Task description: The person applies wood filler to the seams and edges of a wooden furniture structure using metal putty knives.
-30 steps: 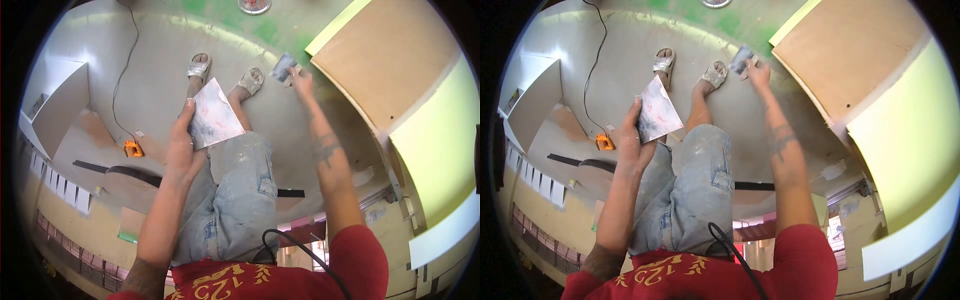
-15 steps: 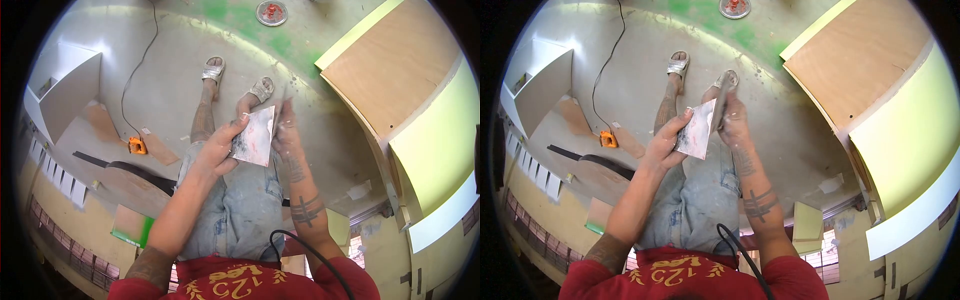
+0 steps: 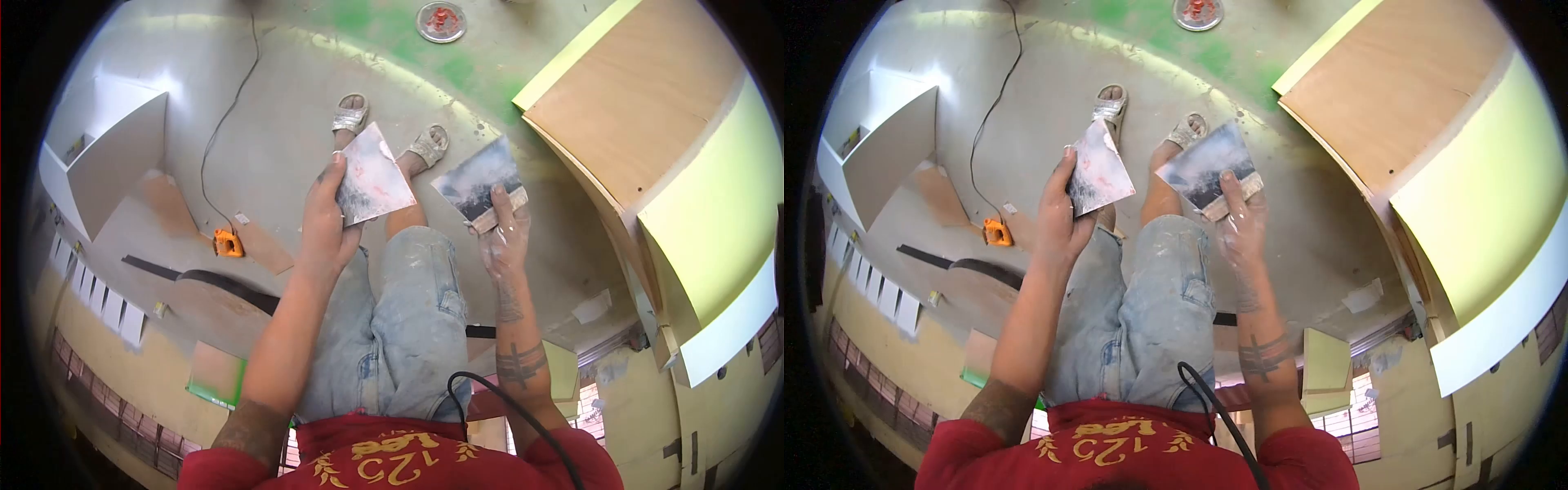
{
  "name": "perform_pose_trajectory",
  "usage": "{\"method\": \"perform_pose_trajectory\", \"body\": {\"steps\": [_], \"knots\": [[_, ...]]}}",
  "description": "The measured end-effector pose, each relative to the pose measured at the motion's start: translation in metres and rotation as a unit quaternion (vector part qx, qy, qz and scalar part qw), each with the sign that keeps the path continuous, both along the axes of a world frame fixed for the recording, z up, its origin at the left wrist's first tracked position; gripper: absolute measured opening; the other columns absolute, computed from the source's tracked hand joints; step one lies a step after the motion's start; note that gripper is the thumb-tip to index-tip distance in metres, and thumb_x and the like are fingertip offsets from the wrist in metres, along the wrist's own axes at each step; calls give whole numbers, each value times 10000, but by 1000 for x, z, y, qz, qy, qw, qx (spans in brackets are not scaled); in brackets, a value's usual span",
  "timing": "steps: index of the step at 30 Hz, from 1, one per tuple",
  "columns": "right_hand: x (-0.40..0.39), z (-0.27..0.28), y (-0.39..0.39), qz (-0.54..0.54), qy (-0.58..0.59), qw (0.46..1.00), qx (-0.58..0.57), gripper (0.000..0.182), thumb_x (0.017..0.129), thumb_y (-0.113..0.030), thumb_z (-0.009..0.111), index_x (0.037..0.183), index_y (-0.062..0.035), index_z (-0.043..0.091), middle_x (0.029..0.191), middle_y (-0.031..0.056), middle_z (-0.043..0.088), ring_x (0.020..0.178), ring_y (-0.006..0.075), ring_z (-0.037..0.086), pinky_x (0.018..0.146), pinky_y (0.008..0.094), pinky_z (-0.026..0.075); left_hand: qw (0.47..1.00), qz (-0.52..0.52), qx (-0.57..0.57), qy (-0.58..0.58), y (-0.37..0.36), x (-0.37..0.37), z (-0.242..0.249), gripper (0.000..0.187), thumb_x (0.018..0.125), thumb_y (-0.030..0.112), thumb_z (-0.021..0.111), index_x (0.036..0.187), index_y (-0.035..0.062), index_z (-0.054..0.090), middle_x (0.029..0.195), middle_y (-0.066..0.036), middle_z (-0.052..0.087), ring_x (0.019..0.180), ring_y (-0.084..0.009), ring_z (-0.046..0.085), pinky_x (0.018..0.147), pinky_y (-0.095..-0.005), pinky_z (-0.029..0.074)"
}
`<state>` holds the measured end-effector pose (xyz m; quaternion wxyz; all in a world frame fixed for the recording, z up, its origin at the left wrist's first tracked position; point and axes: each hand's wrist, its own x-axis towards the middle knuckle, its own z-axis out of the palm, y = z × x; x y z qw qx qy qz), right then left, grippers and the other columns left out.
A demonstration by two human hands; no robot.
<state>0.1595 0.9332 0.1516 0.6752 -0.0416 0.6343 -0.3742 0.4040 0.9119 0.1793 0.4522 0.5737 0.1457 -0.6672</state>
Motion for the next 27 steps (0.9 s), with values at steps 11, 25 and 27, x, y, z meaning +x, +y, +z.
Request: {"method": "perform_pose_trajectory", "body": {"steps": [11, 25, 27], "knots": [[53, -29, 43, 45, 315, 913, -255, 431, 1039, -147, 538, 1426, 16, 439, 1285, 145, 570, 1145, 264, 557, 1045, 425, 429, 992, -9, 4, -126, 24, -70, 16, 418, 1081, 349, 534, 1173, -47, 635, 1067, -99, 690, 942, -155, 661, 854, -305, 518], [7, 21, 8, 204, 6, 975, -90, 395, 937, -116, 673, 1295, 19, 573, 1137, 95, 650, 1089, 191, 614, 1000, 354, 473, 927, -180, -60, -323, -2, -44, 15, 409, 1039, 344, 630, 1183, -39, 622, 1090, -75, 647, 987, -142, 604, 901, -306, 485], [-5, 21, 3, 207, -23, 977, -43, 342, 927, -103, 683, 1234, 31, 610, 1066, 77, 672, 1012, 179, 651, 932, 336, 516, 947, -129, -58, -289, -8, -36, 11, 414, 1046, 352, 615, 1179, -40, 624, 1074, -70, 647, 977, -138, 604, 889, -306, 485]]}}
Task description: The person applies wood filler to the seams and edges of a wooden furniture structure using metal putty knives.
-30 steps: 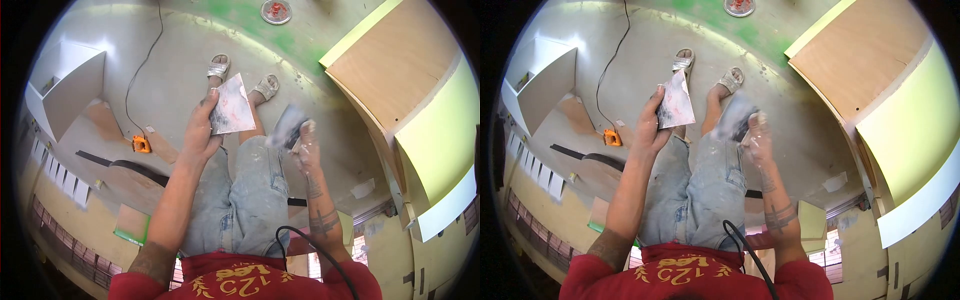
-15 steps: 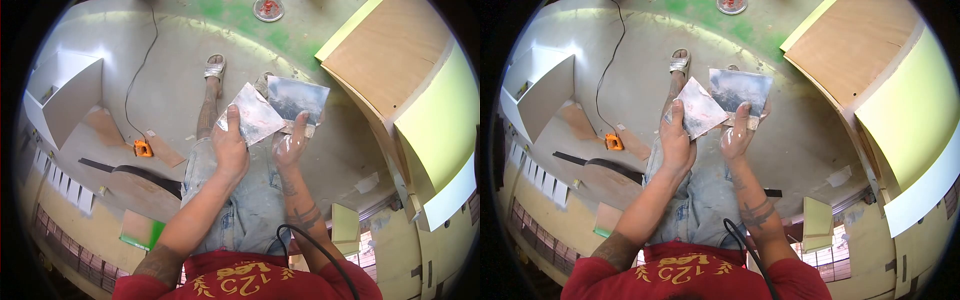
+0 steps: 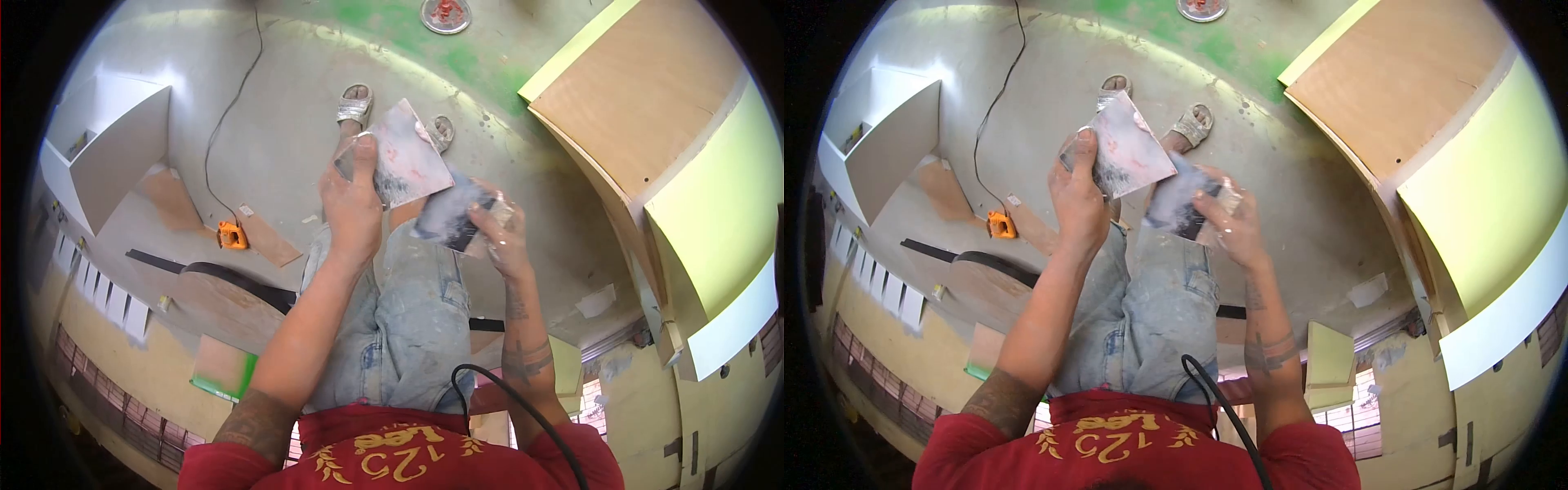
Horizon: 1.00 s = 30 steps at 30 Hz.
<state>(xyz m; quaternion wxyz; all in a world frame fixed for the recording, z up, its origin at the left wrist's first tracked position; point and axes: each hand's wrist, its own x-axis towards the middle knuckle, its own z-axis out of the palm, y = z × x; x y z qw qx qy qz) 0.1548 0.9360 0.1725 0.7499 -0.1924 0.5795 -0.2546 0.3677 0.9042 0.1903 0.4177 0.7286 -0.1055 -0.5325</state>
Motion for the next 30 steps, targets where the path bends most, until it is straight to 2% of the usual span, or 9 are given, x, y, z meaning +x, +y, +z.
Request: {"method": "perform_pose_trajectory", "body": {"steps": [3, 5, 7, 10, 14, 18, 21, 25, 30], "knots": [[-7, 7, 2, -170, -2, 985, 31, 367, 927, -96, 729, 1258, 35, 640, 1104, 65, 678, 974, 127, 625, 870, 301, 518, 999, 33, -15, 34, -8, 10, -5, 430, 1053, 367, 598, 1178, -43, 625, 1062, -69, 647, 966, -134, 602, 875, -306, 483], [-4, 6, 10, -105, 100, 989, -19, 319, 911, -94, 751, 1185, 46, 665, 1049, 52, 695, 900, 112, 633, 836, 279, 520, 998, 39, -21, 45, -9, 9, -5, 431, 1057, 368, 589, 1176, -45, 625, 1051, -70, 648, 956, -134, 604, 866, -307, 484], [14, 25, -9, -139, 54, 987, 63, 230, 899, -81, 765, 1072, 52, 694, 967, 33, 707, 825, 98, 635, 770, 266, 519, 997, 43, -25, 52, -12, 2, -2, 421, 1061, 359, 582, 1172, -46, 625, 1032, -71, 651, 944, -137, 608, 857, -308, 488], [24, 21, -11, -90, 67, 993, 44, 255, 911, -53, 719, 1134, 54, 657, 968, 60, 699, 840, 140, 681, 763, 294, 556, 975, -153, 76, -142, -14, -6, 15, 407, 1063, 353, 579, 1176, -35, 625, 995, -67, 655, 916, -140, 615, 830, -303, 501], [14, 16, -12, -154, 114, 979, 67, 251, 944, -84, 700, 1149, 53, 652, 1011, 77, 708, 871, 149, 693, 789, 311, 564, 996, -35, -7, -77, -2, -15, -2, 482, 1049, 420, 589, 1097, -54, 664, 977, -87, 667, 902, -165, 597, 842, -312, 476], [16, 37, -31, -289, 34, 955, 64, 156, 937, -67, 709, 1049, 40, 690, 963, 59, 709, 835, 120, 669, 761, 299, 543, 995, 54, -28, -80, -28, -6, 3, 487, 1053, 431, 579, 1067, -49, 657, 988, -87, 665, 908, -157, 590, 839, -311, 468], [37, 42, -30, -230, 64, 971, 31, 173, 957, -92, 706, 1068, 39, 687, 1002, 62, 705, 892, 117, 658, 789, 305, 536, 993, 82, -44, -74, -37, -6, 7, 404, 1057, 377, 585, 1084, -23, 635, 1008, -74, 661, 909, -136, 605, 819, -297, 490], [88, 52, -68, -266, 68, 957, 91, 197, 967, -118, 713, 1069, 49, 683, 1002, 58, 698, 886, 113, 635, 782, 295, 518, 990, 125, -65, 19, -53, -1, 8, 372, 1056, 349, 596, 1113, -18, 628, 1045, -72, 659, 929, -127, 606, 836, -294, 492], [98, 55, -120, -184, 156, 970, 32, 198, 947, -114, 737, 1044, 51, 685, 957, 68, 700, 852, 102, 626, 774, 291, 516, 999, -39, -31, 15, -84, 34, -1, 384, 1042, 334, 628, 1106, -44, 664, 1052, -77, 672, 986, -134, 590, 892, -291, 466]]}}
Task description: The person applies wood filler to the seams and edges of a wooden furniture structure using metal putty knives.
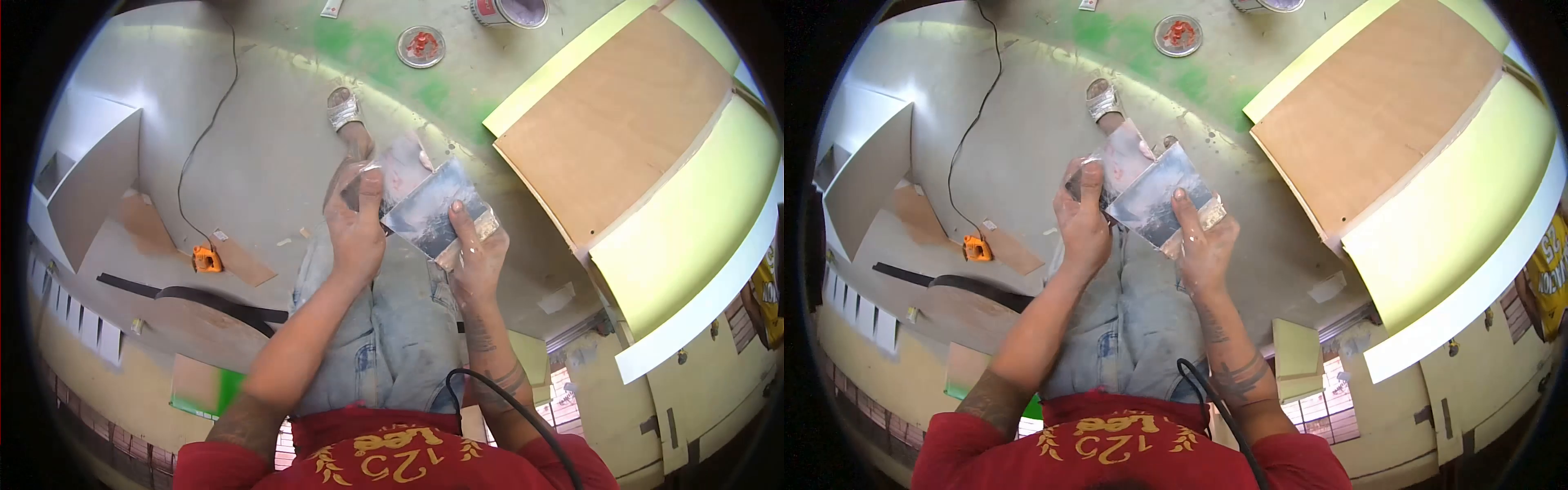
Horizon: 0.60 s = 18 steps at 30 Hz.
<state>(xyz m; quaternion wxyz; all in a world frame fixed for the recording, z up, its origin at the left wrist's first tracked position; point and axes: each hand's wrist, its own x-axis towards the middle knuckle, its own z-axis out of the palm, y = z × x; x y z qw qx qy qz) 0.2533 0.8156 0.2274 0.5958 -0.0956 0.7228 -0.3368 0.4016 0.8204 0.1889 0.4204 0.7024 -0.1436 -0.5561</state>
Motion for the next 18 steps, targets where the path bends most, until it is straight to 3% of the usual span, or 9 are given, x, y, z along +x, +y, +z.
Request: {"method": "perform_pose_trajectory", "body": {"steps": [7, 10, 12, 15, 17, 18], "knots": [[18, -4, -85, 115, 96, 989, -12, 287, 931, -164, 756, 1087, 63, 675, 989, 97, 707, 874, 148, 651, 818, 306, 527, 987, -120, 15, 109, -50, 45, 3, 310, 1020, 214, 656, 1121, -79, 671, 994, -97, 703, 962, -124, 609, 850, -288, 487], [-1, -19, -123, 155, 148, 976, 29, 383, 938, -149, 734, 1228, 73, 621, 1115, 114, 688, 919, 189, 672, 851, 333, 542, 974, -215, 35, 69, -70, 68, -7, 364, 1022, 256, 638, 1097, -98, 672, 943, -128, 703, 909, -152, 632, 822, -312, 503], [-27, -39, -151, 209, 183, 961, 2, 379, 957, -205, 716, 1204, 74, 649, 1141, 108, 689, 913, 189, 673, 823, 339, 547, 978, -191, 81, -15, -72, 74, -37, 418, 1023, 310, 624, 1080, -101, 673, 938, -137, 701, 906, -175, 644, 816, -338, 511], [-74, -93, -193, 465, 299, 830, 76, 349, 979, -271, 678, 1167, 21, 708, 1092, 121, 714, 912, 197, 679, 838, 349, 546, 978, -63, 183, -78, -65, 68, -102, 497, 1009, 396, 612, 1087, -91, 678, 946, -162, 709, 919, -248, 671, 840, -395, 518], [-88, -140, -207, 606, 281, 741, 65, 272, 985, -276, 653, 1111, -61, 763, 1038, 143, 729, 920, 245, 672, 887, 374, 530, 975, 73, 210, -1, -57, 63, -146, 491, 1000, 386, 645, 1113, -92, 662, 993, -137, 709, 901, -206, 668, 811, -350, 519], [-98, -165, -207, 684, 283, 671, 38, 258, 989, -274, 640, 1124, -91, 763, 1049, 139, 730, 957, 273, 666, 903, 394, 527, 965, 139, 220, 39, -52, 60, -164, 491, 995, 381, 662, 1126, -93, 654, 1017, -124, 709, 892, -185, 667, 796, -327, 520]]}}
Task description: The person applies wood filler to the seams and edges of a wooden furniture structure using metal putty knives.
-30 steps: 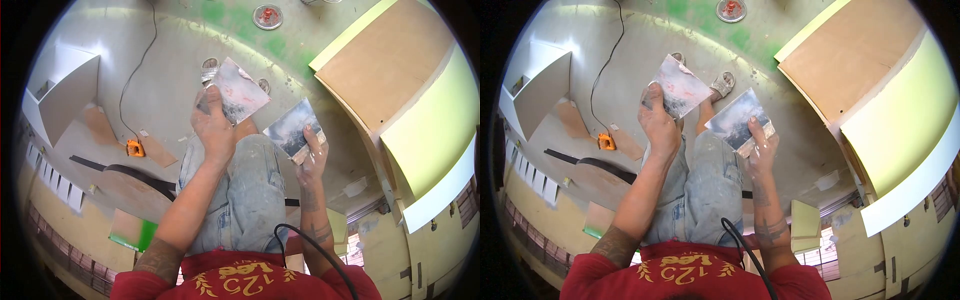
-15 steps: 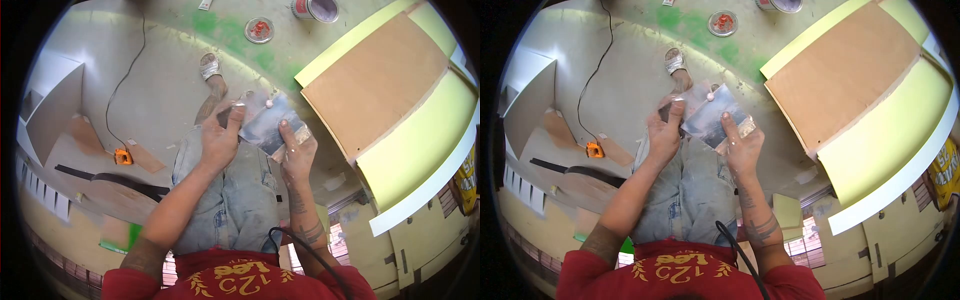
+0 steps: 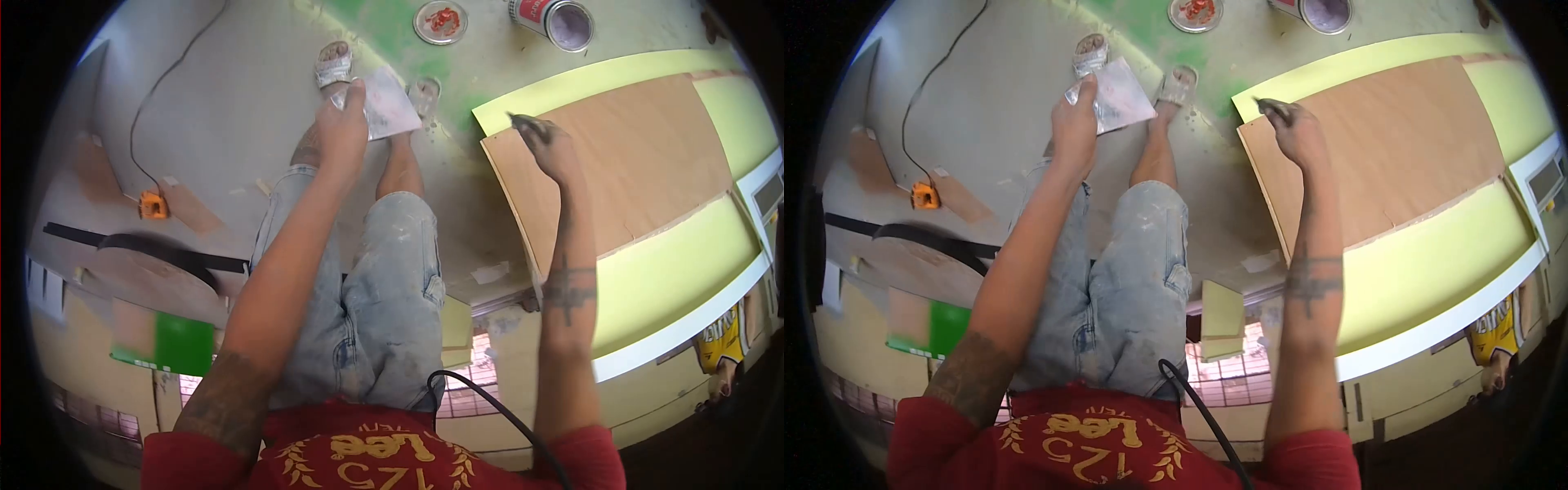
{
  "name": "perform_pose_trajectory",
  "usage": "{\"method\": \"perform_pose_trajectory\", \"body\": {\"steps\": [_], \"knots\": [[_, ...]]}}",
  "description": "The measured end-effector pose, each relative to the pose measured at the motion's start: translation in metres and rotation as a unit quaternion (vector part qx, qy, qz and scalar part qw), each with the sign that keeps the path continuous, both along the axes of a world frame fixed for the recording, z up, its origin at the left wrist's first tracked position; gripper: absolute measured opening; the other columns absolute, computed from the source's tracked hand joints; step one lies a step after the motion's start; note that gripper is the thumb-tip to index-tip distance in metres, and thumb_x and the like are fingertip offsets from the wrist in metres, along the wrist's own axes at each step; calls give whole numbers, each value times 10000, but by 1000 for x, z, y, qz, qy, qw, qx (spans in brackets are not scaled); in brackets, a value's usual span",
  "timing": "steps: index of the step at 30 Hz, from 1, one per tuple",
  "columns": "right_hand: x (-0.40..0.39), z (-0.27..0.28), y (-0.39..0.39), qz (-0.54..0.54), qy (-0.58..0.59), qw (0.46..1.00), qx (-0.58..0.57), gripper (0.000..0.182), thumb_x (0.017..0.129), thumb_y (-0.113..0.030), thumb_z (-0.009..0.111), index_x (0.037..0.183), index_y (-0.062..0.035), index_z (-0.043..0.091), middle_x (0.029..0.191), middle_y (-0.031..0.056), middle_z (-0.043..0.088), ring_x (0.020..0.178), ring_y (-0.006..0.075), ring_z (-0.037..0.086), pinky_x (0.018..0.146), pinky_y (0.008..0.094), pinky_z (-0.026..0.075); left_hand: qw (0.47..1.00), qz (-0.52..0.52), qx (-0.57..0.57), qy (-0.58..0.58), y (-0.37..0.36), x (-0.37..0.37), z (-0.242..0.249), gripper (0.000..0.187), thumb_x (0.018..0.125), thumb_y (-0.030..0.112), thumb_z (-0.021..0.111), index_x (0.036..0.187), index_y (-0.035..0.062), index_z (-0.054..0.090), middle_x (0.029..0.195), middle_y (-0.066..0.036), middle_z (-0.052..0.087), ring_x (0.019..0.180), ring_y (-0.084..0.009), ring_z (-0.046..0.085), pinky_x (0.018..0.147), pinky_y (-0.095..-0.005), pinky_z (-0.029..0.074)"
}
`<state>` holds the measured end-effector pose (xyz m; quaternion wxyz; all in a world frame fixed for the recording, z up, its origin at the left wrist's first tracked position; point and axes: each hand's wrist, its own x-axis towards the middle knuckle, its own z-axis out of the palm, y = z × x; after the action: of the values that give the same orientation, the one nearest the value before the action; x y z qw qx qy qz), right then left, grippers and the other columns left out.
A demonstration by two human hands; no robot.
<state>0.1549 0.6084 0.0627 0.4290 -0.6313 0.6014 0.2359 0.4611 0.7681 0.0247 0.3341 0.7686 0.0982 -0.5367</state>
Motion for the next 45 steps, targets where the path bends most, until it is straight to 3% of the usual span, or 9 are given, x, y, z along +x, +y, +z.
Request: {"method": "perform_pose_trajectory", "body": {"steps": [3, 6, 12, 16, 22, 30, 34, 39, 45], "knots": [[-16, -60, 5, 242, 26, 966, 86, 260, 977, -221, 614, 1194, -150, 739, 1157, 116, 724, 1157, 338, 605, 987, 472, 494, 984, 138, -61, 96, 20, -16, -37, 513, 990, 388, 633, 1154, -98, 628, 1075, -200, 698, 951, -294, 673, 863, -402, 513], [-39, -127, 18, 402, 80, 896, 172, 338, 947, -109, 572, 1248, -173, 711, 1200, 86, 711, 1178, 320, 596, 996, 463, 492, 999, 21, 16, 27, 47, -10, -70, 497, 988, 367, 644, 1174, -92, 598, 1097, -171, 679, 968, -233, 661, 831, -375, 518], [-46, -186, 49, 498, 74, 843, 187, 373, 870, -5, 526, 1161, -134, 720, 1188, 45, 713, 1177, 274, 602, 972, 485, 477, 967, 219, -47, 120, 60, -10, -88, 544, 980, 330, 672, 1303, -78, 513, 1073, -133, 661, 971, -175, 637, 810, -341, 514], [-49, -194, 65, 557, 74, 807, 181, 372, 882, -5, 510, 1153, -141, 724, 1189, 48, 713, 1169, 267, 604, 969, 479, 474, 964, 232, -73, 106, 80, -18, -94, 537, 986, 325, 669, 1322, -58, 501, 1042, -100, 645, 905, -155, 606, 788, -336, 502], [-58, -197, 74, 583, 70, 795, 153, 371, 888, -14, 514, 1170, -150, 712, 1189, 42, 699, 1191, 258, 589, 976, 459, 470, 955, 268, -47, 115, 83, -21, -88, 356, 990, 344, 664, 1098, 5, 674, 921, -37, 637, 823, -124, 573, 754, -304, 482], [-69, -192, 85, 590, 103, 786, 153, 389, 891, -35, 527, 1236, -136, 676, 1288, 47, 645, 1233, 275, 555, 995, 467, 451, 948, 298, -26, 108, 77, -15, -75, 378, 995, 361, 647, 918, -4, 711, 837, -26, 632, 774, -122, 568, 730, -315, 471], [-68, -181, 91, 586, 138, 782, 158, 436, 886, -45, 537, 1300, -137, 642, 1365, 47, 605, 1317, 281, 511, 1034, 463, 421, 956, 276, -13, 102, 84, -12, -81, 369, 996, 357, 647, 970, -5, 708, 906, -45, 667, 810, -124, 593, 747, -320, 478], [-23, -201, 63, 543, 200, 762, 292, 294, 937, -169, 557, 1146, -67, 737, 1225, 151, 712, 1175, 349, 655, 992, 471, 519, 929, 350, -42, 111, 76, -12, -76, 356, 988, 355, 654, 977, 1, 701, 874, -34, 646, 769, -127, 575, 725, -314, 476], [-25, -220, 59, 504, 270, 801, 177, 302, 919, -145, 558, 1145, -37, 726, 1216, 210, 701, 1161, 358, 665, 986, 456, 531, 942, 313, -46, 115, 91, -11, -86, 381, 979, 366, 659, 1004, -13, 696, 877, -31, 634, 766, -132, 566, 721, -313, 475]]}}
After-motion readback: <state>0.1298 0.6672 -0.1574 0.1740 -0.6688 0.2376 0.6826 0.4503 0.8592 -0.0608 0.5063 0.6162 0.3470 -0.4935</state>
